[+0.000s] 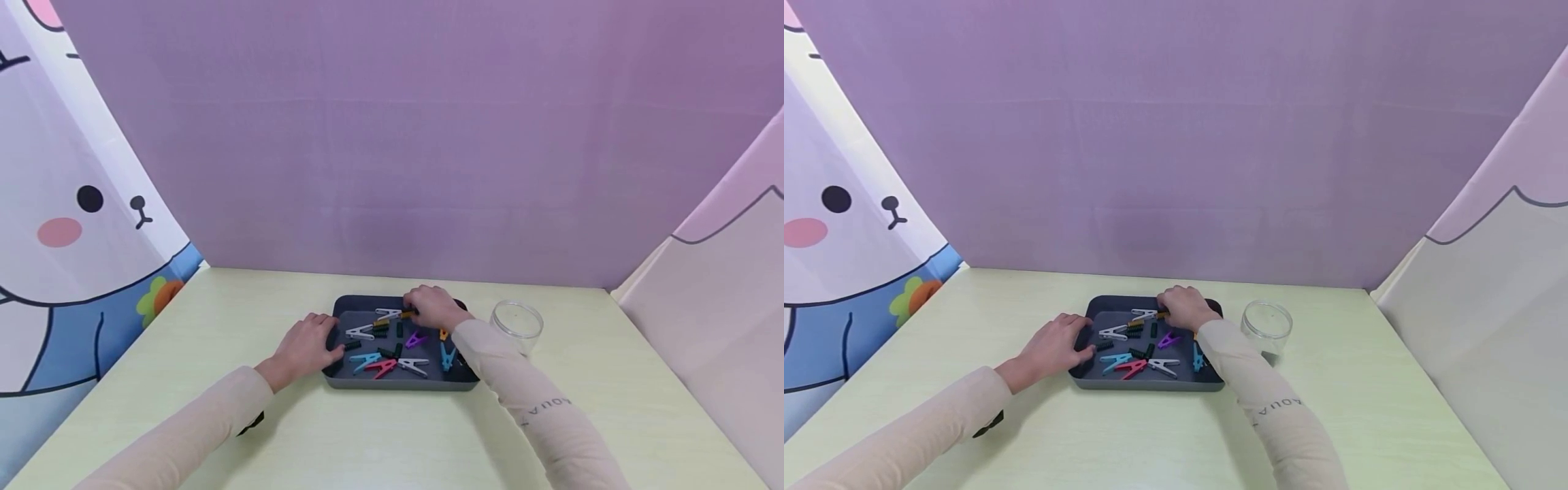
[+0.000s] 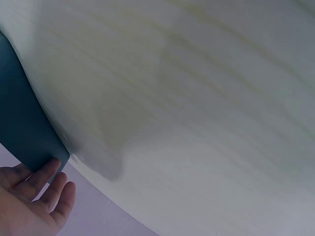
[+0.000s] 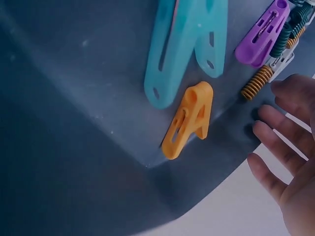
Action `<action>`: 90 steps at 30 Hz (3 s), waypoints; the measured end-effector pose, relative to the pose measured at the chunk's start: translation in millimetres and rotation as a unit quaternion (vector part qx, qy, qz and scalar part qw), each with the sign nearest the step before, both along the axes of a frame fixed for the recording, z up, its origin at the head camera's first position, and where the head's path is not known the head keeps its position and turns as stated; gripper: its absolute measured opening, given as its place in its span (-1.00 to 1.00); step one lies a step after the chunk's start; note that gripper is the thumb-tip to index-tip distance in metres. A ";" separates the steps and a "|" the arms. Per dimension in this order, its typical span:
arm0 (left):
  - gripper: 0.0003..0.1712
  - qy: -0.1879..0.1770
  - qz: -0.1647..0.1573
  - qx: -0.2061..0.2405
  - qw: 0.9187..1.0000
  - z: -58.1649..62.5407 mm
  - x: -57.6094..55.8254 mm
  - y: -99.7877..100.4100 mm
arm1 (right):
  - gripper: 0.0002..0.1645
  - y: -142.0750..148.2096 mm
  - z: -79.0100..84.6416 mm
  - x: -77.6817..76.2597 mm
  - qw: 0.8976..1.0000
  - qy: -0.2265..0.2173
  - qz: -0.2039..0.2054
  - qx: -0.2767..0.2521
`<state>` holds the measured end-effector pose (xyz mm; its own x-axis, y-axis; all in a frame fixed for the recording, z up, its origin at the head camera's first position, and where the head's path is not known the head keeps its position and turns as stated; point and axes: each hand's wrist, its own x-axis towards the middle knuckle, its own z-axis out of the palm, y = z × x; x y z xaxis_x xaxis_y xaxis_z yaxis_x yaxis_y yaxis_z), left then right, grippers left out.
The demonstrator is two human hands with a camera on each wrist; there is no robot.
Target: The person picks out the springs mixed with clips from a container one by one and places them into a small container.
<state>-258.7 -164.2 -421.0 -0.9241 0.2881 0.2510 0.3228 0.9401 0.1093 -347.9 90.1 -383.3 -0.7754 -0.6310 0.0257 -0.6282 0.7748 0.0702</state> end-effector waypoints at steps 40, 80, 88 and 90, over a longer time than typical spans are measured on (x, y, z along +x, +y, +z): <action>-0.38 0.001 0.007 0.000 1.000 -1.2 0.1 2.1 | -0.81 -1.7 -16.3 -3.4 1.000 0.002 -0.010 0.028; -0.38 0.001 0.008 -0.007 1.000 1.9 2.3 1.1 | -0.91 7.3 14.4 8.8 0.999 0.024 0.011 0.027; -0.37 -0.002 0.006 -0.009 1.000 2.5 2.3 1.3 | -0.95 16.7 23.3 15.3 0.999 0.030 0.031 0.000; -0.36 -0.001 0.006 -0.008 1.000 2.5 2.2 1.4 | -0.95 20.1 26.1 17.7 0.998 0.036 0.041 -0.010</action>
